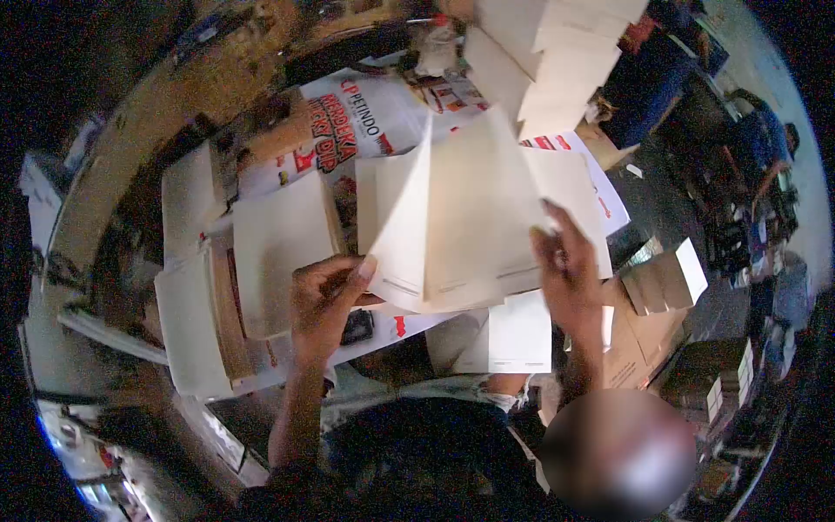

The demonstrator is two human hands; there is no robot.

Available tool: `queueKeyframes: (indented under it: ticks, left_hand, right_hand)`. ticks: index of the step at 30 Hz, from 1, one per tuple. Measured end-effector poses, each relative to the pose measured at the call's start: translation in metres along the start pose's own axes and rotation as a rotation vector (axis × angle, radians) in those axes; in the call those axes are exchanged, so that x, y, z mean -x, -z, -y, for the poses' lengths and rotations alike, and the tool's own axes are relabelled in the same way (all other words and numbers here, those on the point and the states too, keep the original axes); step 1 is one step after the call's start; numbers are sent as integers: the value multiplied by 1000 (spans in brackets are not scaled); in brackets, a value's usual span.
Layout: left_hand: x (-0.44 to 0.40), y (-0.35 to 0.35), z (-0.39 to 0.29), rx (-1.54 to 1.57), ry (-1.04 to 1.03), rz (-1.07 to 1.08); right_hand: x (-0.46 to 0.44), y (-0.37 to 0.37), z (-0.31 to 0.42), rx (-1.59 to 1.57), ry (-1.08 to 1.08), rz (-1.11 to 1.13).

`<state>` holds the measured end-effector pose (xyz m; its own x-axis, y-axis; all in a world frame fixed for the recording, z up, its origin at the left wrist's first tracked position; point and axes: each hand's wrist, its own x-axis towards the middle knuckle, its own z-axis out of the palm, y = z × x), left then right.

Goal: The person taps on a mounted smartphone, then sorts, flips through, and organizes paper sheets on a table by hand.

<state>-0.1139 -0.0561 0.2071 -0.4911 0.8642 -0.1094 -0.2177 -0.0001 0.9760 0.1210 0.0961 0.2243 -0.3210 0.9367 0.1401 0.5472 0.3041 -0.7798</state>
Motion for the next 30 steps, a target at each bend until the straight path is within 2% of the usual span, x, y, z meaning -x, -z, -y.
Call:
queueKeyframes:
  ticks: [1, 3, 4, 5, 7, 9, 11, 12, 13, 15, 16, 17, 19, 21, 22, 23, 25, 26, 27, 28, 29, 30]
  left_hand:
    - [4, 6, -1, 8, -3, -26]
    - [13, 24, -6, -152, -178, 93]
    - [18, 35, -19, -469, -272, 81]
    - [22, 46, -25, -458, -255, 44]
    - [30, 68, -29, -1271, -274, 0]
    - [30, 91, -15, -1224, -322, 26]
    - [29, 100, -22, -1049, -206, 144]
    - [28, 108, -18, -895, -235, 148]
    - [29, 115, -14, -890, -239, 147]
    - [32, 125, -8, -697, -96, 0]
    - [36, 124, -9, -656, -166, -150]
    - [39, 119, -18, -656, -171, -149]
    - [47, 111, -40, -600, 35, -357]
    - [50, 119, -35, -507, -26, -414]
    - [51, 123, -32, -420, -86, -460]
    - [52, 127, -31, -414, -89, -469]
    - [53, 136, -27, -493, -191, -633]
    - [57, 142, -19, -493, -193, -632]
    - [62, 150, -7, -318, -235, -662]
    - [62, 156, -1, -144, -275, -683]
    - [60, 160, -1, -155, -277, -668]
    - [57, 163, -2, 312, -343, -595]
  right_hand:
    - [1, -17, -4, -148, 21, 66]
    - [3, -40, -17, -279, 5, 174]
    - [4, -43, -20, -347, 45, 209]
    - [12, -50, -32, -490, -19, 122]
    - [5, -44, -30, -472, -102, 242]
    - [7, -43, -26, -409, -116, 277]
    - [10, -48, -27, -441, -212, 46]
    - [8, -49, -25, -600, -275, 36]
    - [8, -50, -19, -596, -270, 34]
    - [8, -53, -8, -207, 34, 166]
    - [7, -52, 1, -208, 39, 159]
    - [6, -50, 12, -214, -37, 178]
    - [4, -51, 19, -215, -104, 206]
    - [-1, -46, 12, -464, -167, 165]
    - [1, -51, 11, -709, -116, 78]
    - [0, -51, 13, -706, -107, 85]
    - [3, -48, 27, -696, -165, -90]
    - [9, -47, 34, -741, -173, -58]
    - [15, -51, 45, -745, -174, -65]
    - [20, -59, 60, -722, -81, 22]
    - [24, -66, 68, -700, 8, 105]
    - [23, -81, 56, -374, 160, 85]
